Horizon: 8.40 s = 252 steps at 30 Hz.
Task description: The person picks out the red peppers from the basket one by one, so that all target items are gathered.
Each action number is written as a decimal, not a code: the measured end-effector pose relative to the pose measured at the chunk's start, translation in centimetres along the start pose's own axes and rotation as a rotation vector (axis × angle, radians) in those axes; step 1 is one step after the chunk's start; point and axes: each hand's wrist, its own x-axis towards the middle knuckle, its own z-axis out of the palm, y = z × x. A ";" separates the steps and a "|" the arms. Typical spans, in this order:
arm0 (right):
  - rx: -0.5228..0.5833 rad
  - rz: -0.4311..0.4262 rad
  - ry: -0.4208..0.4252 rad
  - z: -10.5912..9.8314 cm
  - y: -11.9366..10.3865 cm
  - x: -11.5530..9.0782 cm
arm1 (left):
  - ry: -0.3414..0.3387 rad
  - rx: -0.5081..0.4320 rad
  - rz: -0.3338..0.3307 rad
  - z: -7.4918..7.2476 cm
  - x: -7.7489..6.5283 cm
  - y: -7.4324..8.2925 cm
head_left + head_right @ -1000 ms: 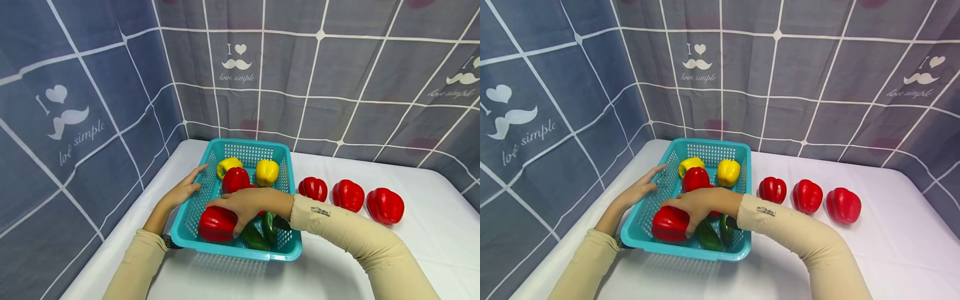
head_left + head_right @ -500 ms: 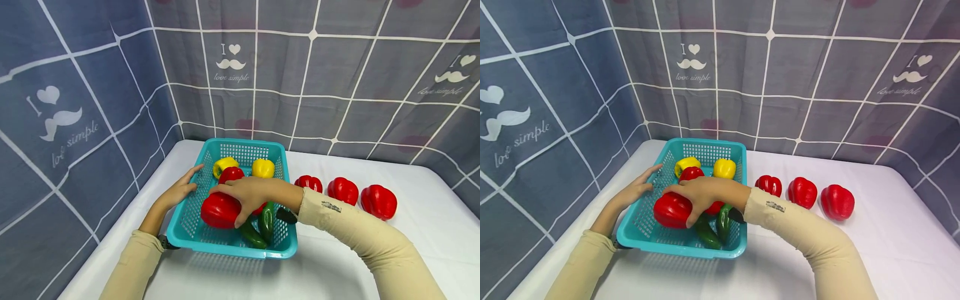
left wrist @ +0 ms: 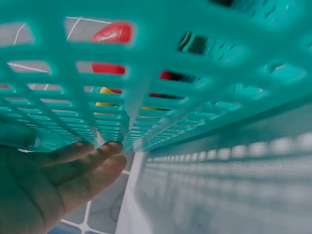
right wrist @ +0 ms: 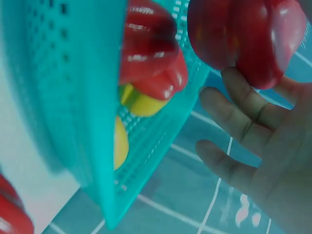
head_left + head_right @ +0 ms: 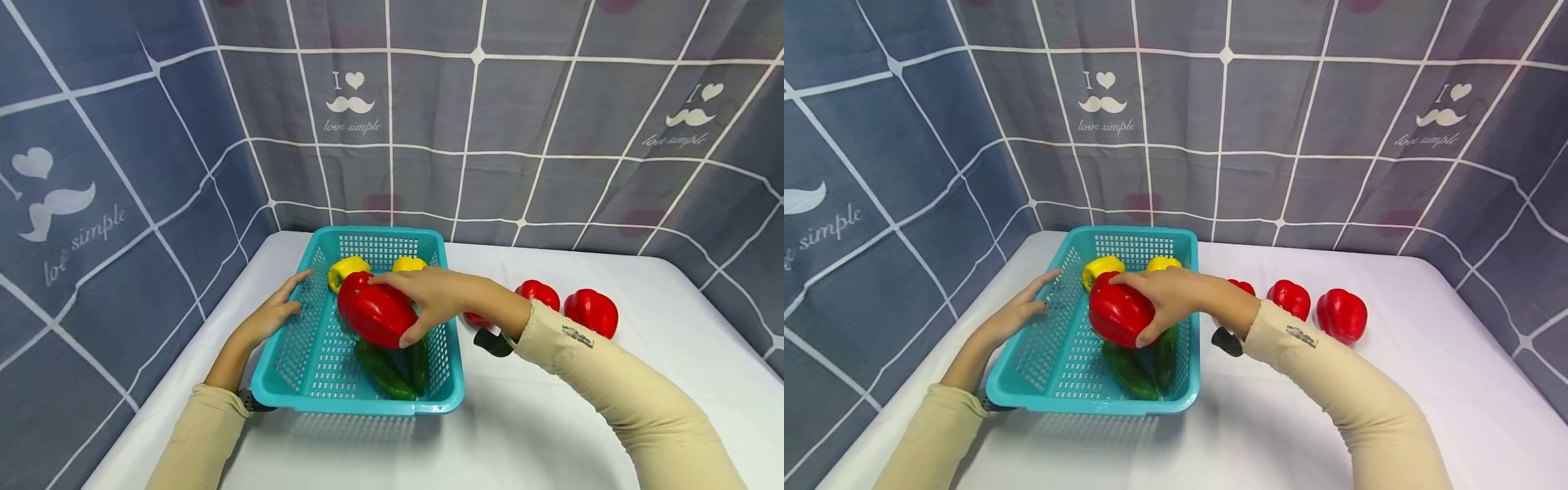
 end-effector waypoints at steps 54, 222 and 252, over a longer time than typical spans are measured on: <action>0.200 0.355 0.415 4.0 7.2 -12.4 | -0.020 -0.011 -0.003 -0.1 0.0 0.1; -0.097 0.306 0.119 3.3 2.9 0.8 | 0.025 -0.022 0.014 0.4 -0.2 0.1; -0.036 0.020 -0.028 5.3 1.2 1.9 | 0.027 -0.021 -0.012 0.4 0.0 -0.2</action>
